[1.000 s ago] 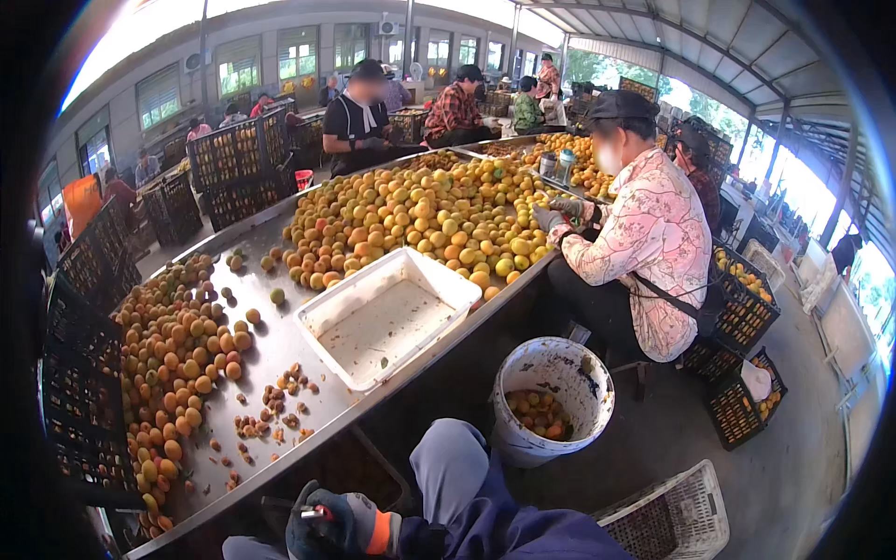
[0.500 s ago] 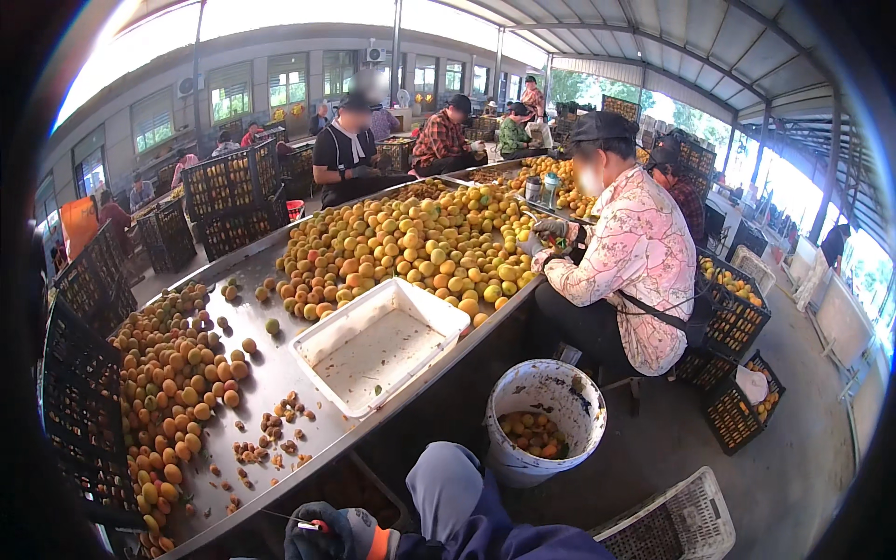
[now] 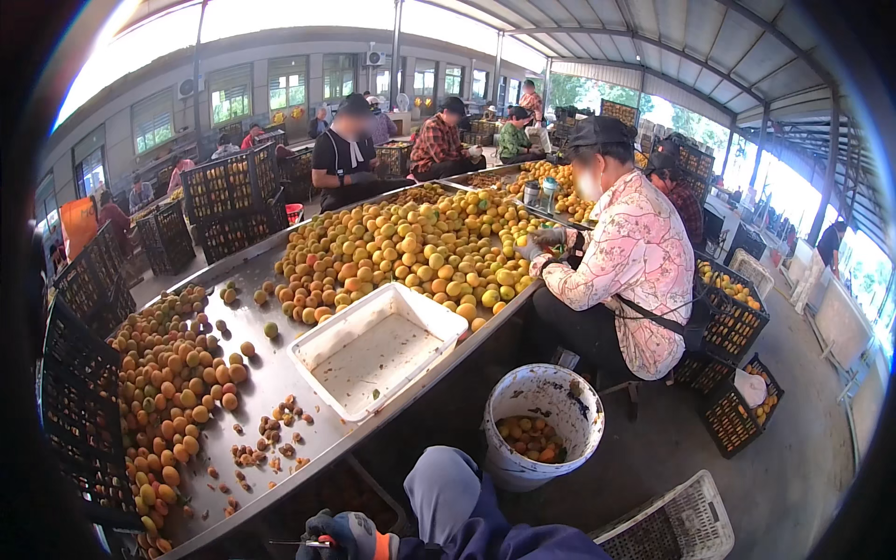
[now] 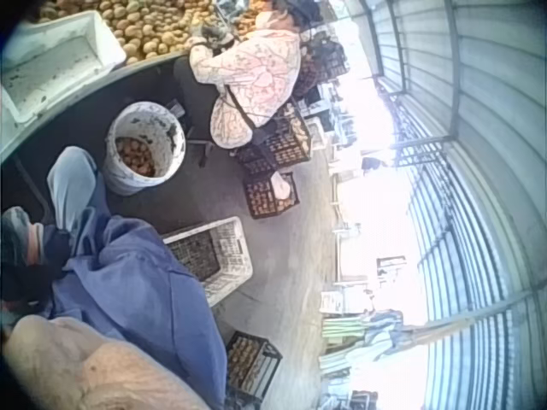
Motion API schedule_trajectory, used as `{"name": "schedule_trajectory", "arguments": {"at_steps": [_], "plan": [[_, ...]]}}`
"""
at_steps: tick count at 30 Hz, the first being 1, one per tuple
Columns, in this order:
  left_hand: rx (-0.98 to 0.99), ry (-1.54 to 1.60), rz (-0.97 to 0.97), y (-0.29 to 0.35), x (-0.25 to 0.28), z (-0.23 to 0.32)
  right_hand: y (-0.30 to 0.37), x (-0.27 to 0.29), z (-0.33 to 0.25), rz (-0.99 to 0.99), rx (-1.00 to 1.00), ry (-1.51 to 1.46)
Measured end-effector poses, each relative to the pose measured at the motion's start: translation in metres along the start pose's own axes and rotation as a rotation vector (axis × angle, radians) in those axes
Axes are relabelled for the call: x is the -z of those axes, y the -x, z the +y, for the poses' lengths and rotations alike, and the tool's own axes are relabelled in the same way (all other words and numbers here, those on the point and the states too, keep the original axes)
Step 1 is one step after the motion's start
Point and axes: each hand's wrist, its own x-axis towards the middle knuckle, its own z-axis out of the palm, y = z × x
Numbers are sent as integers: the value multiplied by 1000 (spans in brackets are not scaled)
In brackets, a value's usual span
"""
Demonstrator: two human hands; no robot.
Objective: Pitting and slicing apricots using a small paring knife.
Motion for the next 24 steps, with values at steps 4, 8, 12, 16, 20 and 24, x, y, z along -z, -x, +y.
{"name": "schedule_trajectory", "arguments": {"at_steps": [4, 8, 12, 16, 20, 24], "plan": [[-60, -233, 28, 6, 2, 0, 1, -1, 2, 8, -6, -10], [-456, -285, -393, 3, 28, -15, 3, -3, 2, 11, -9, -32], [-882, -836, -348, -5, 42, -25, 6, -6, 1, 18, -23, -65], [-396, -983, 97, -9, -14, 4, 6, -14, 6, -30, -50, -148], [-641, -316, -292, -11, 13, -19, 1, -5, 2, 254, 14, -75], [-764, -432, -298, -14, 15, -18, -3, 2, 1, 261, 44, 40]]}}
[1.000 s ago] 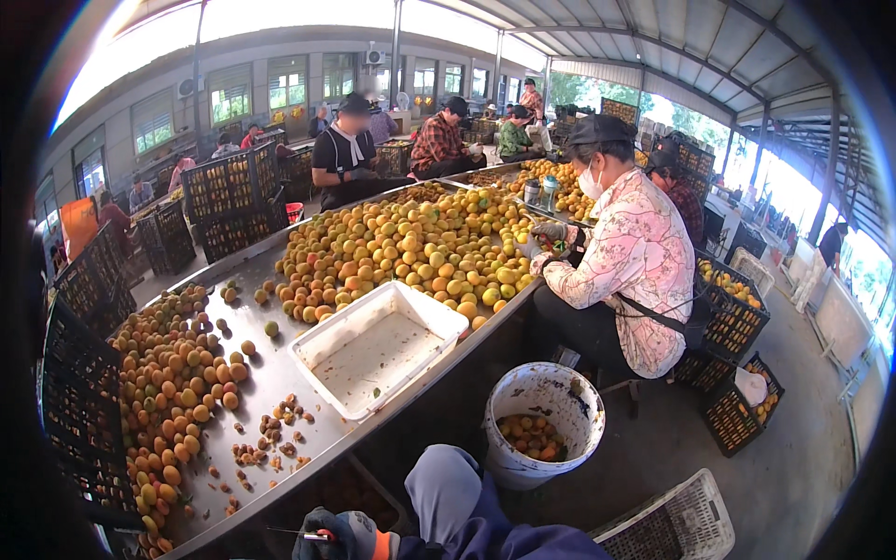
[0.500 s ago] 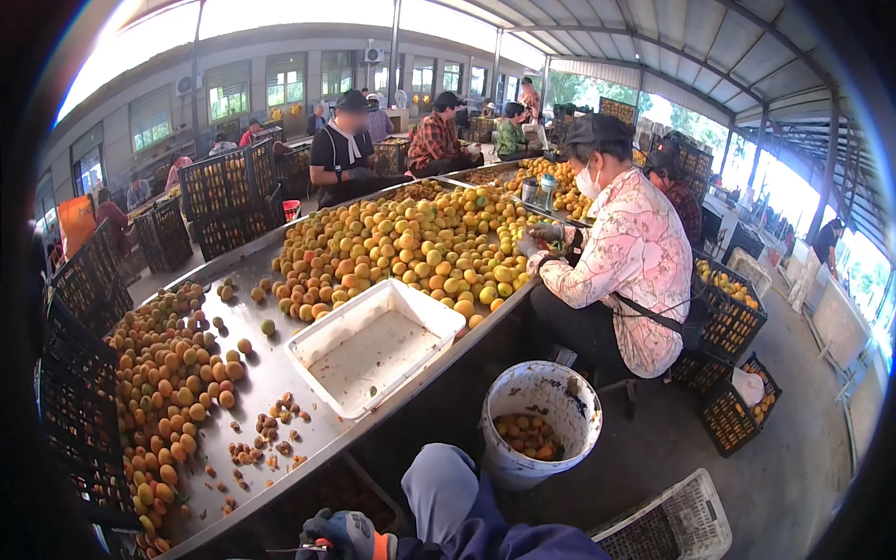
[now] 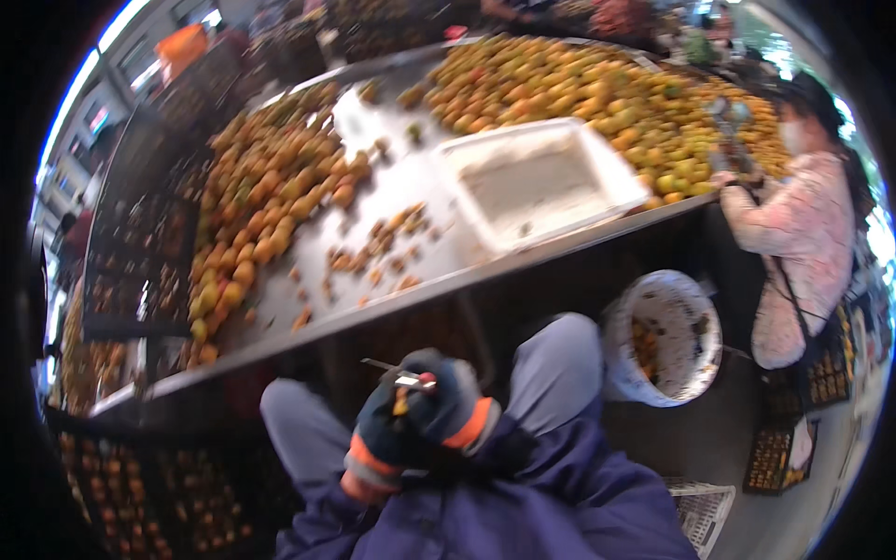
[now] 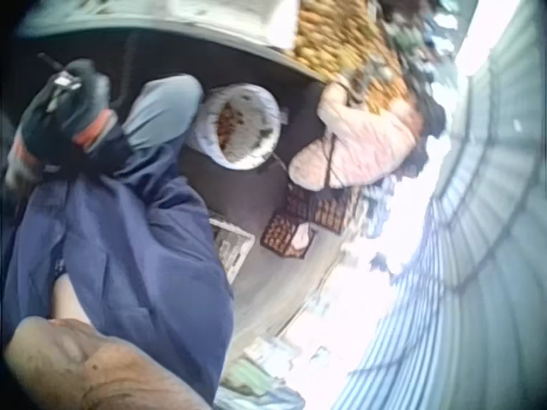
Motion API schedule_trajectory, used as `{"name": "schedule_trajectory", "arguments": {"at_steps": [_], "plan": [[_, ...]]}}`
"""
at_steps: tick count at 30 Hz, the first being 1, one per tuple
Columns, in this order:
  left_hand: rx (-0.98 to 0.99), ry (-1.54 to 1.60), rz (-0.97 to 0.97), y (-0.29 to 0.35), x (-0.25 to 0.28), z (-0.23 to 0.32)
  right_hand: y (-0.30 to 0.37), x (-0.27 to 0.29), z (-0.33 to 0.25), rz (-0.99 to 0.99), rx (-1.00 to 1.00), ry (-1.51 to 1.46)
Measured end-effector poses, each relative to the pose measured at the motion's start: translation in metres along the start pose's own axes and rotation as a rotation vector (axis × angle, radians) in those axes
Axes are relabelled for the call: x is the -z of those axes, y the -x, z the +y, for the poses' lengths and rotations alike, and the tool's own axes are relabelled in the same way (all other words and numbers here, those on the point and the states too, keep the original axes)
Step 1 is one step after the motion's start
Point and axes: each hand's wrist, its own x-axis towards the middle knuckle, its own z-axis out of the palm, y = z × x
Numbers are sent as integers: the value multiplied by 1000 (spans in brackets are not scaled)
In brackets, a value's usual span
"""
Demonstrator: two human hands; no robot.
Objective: Pitting and slicing apricots using a small paring knife.
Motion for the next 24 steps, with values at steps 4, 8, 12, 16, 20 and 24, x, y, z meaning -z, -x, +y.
{"name": "schedule_trajectory", "arguments": {"at_steps": [4, 8, 12, 16, 20, 24], "plan": [[206, 586, -77, -8, 3, 26, -2, -1, 1, -91, 25, 10], [367, 742, 52, -2, 5, 16, 3, -8, 2, -101, 91, 14], [410, 867, 95, 2, 13, -11, 16, -17, 12, -37, -253, -204], [6, -156, 107, 8, 23, -31, 2, 7, 6, 37, -384, -590], [130, -19, 149, 7, 21, -32, -27, 0, -24, 98, -300, -775], [-56, -166, 127, 1, 17, -23, -32, -10, -23, 143, -266, -959]]}}
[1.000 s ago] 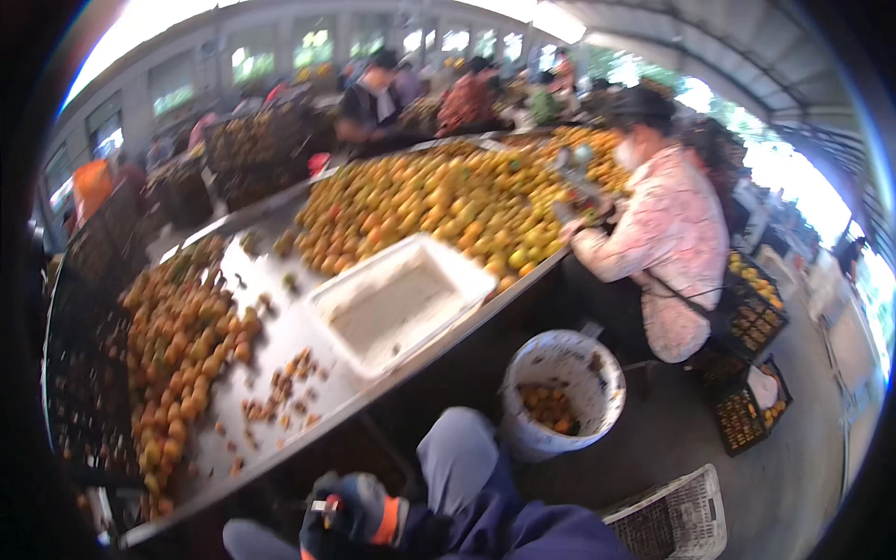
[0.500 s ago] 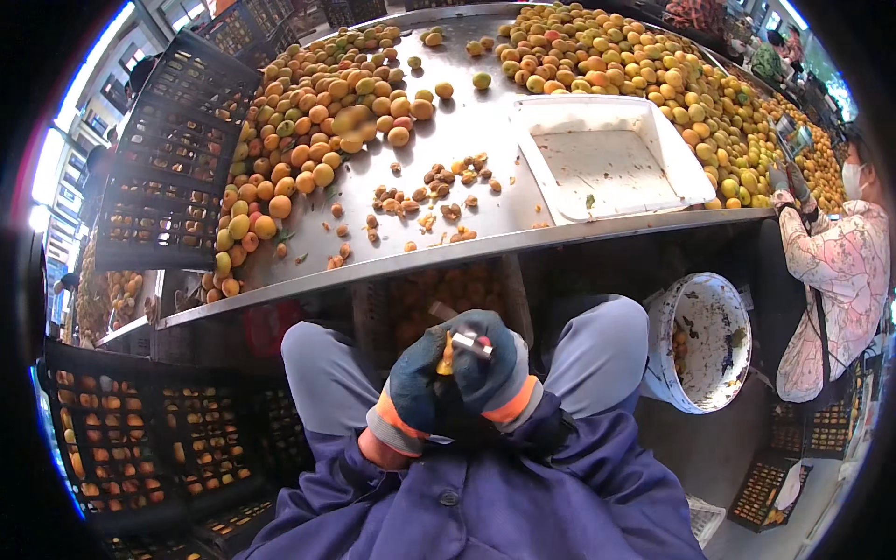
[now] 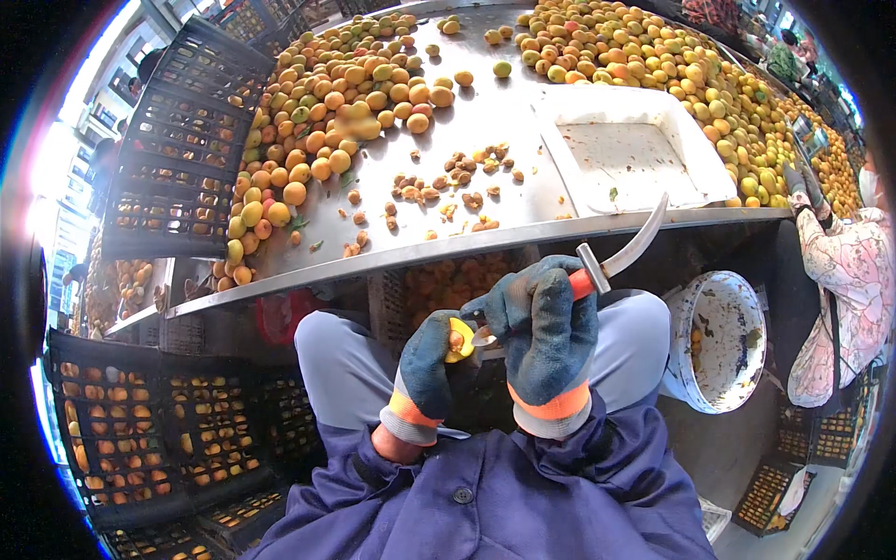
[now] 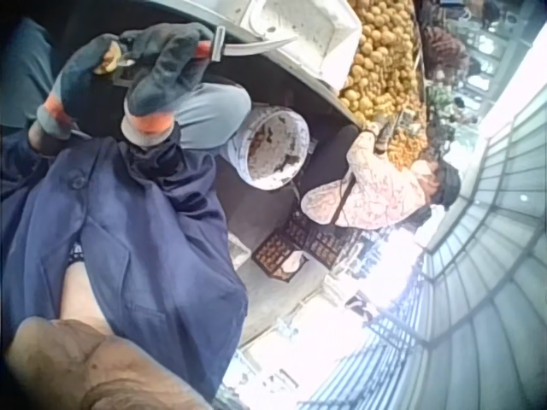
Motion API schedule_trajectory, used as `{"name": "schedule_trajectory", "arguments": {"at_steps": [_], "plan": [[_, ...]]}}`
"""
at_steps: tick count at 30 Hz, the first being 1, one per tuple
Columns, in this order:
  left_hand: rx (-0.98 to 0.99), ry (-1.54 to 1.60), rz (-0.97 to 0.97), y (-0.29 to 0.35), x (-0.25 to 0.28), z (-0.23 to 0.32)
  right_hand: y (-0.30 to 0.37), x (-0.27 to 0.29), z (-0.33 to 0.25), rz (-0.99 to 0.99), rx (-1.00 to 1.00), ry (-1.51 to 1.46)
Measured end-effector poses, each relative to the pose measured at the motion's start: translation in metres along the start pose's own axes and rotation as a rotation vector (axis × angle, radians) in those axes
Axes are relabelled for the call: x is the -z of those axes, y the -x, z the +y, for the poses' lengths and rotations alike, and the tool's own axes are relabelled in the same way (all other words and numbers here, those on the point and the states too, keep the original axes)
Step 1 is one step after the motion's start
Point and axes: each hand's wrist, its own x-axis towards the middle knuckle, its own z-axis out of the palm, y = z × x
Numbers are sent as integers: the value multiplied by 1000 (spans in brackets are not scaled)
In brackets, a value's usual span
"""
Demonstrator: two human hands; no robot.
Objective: Pitting and slicing apricots using a small paring knife.
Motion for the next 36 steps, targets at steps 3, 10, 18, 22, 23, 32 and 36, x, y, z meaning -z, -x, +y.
{"name": "schedule_trajectory", "arguments": {"at_steps": [3, 10, 18, 22, 23, 32, 36], "plan": [[-124, -129, 68, 0, -5, 5, 5, -4, 9, 88, 30, 54], [275, 426, 132, 5, -7, 3, 14, -3, 20, 153, 57, 190], [384, 774, 127, -6, -15, 20, 7, 1, 37, 88, 191, 118], [190, 418, 141, -1, -21, 2, 6, -1, 32, 281, 29, -11], [124, 278, 166, -1, -26, -5, 8, 3, 33, 303, -20, -18], [428, 463, 252, -5, 4, -1, 7, 43, 7, -185, -167, 496], [13, -236, 88, -12, 3, 13, -10, 41, -29, -558, -416, 663]]}}
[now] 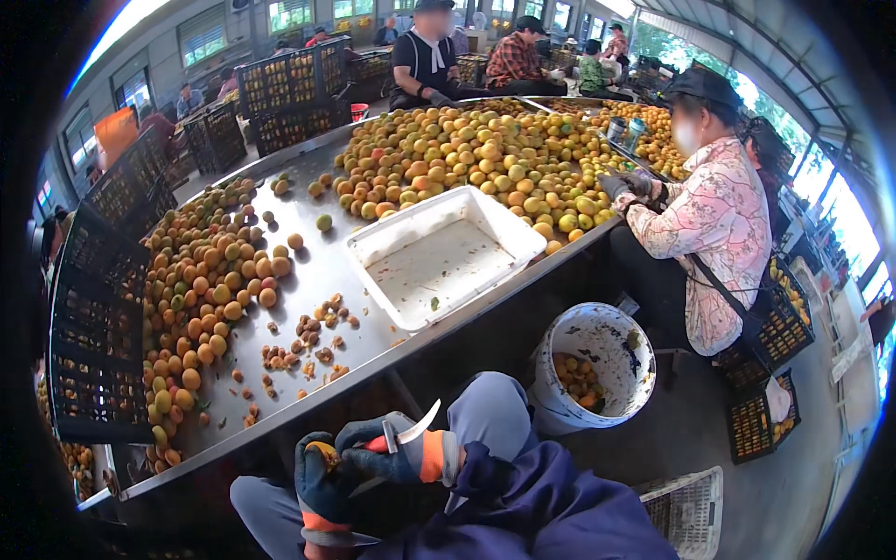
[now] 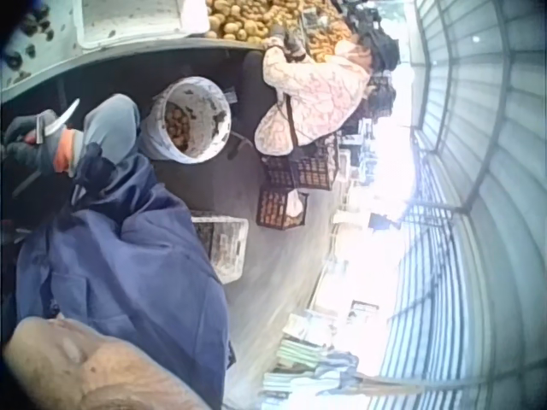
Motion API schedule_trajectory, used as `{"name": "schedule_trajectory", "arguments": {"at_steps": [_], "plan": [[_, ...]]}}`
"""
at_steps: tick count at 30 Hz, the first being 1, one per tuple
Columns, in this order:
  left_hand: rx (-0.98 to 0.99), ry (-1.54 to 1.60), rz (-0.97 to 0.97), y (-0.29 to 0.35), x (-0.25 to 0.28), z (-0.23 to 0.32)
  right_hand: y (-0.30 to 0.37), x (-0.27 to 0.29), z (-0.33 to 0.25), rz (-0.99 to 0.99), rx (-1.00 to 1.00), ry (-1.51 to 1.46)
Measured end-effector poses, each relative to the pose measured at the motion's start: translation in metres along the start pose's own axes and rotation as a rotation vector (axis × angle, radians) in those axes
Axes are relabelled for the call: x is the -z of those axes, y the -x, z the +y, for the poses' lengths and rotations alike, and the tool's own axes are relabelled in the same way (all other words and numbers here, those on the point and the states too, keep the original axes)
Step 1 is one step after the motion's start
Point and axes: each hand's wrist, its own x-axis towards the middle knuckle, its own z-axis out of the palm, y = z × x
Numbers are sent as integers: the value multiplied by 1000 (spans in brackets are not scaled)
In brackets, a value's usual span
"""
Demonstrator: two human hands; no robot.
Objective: Pitting and slicing apricots using a small paring knife.
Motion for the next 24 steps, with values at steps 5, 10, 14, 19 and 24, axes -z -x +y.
{"name": "schedule_trajectory", "arguments": {"at_steps": [5, 10, 14, 19, 24], "plan": [[426, 811, 69, -13, -11, -12, 0, -4, 4, 76, 156, -4], [329, 733, 3, -29, -3, -10, -15, -1, 10, 108, 336, 229], [73, 345, -46, -46, 3, -5, -28, 2, 4, 70, 176, -153], [61, 592, -171, -69, -4, -24, -41, 15, 49, 157, 133, -433], [-199, 187, -111, -80, -9, -38, -49, 17, 44, 321, -66, -457]]}}
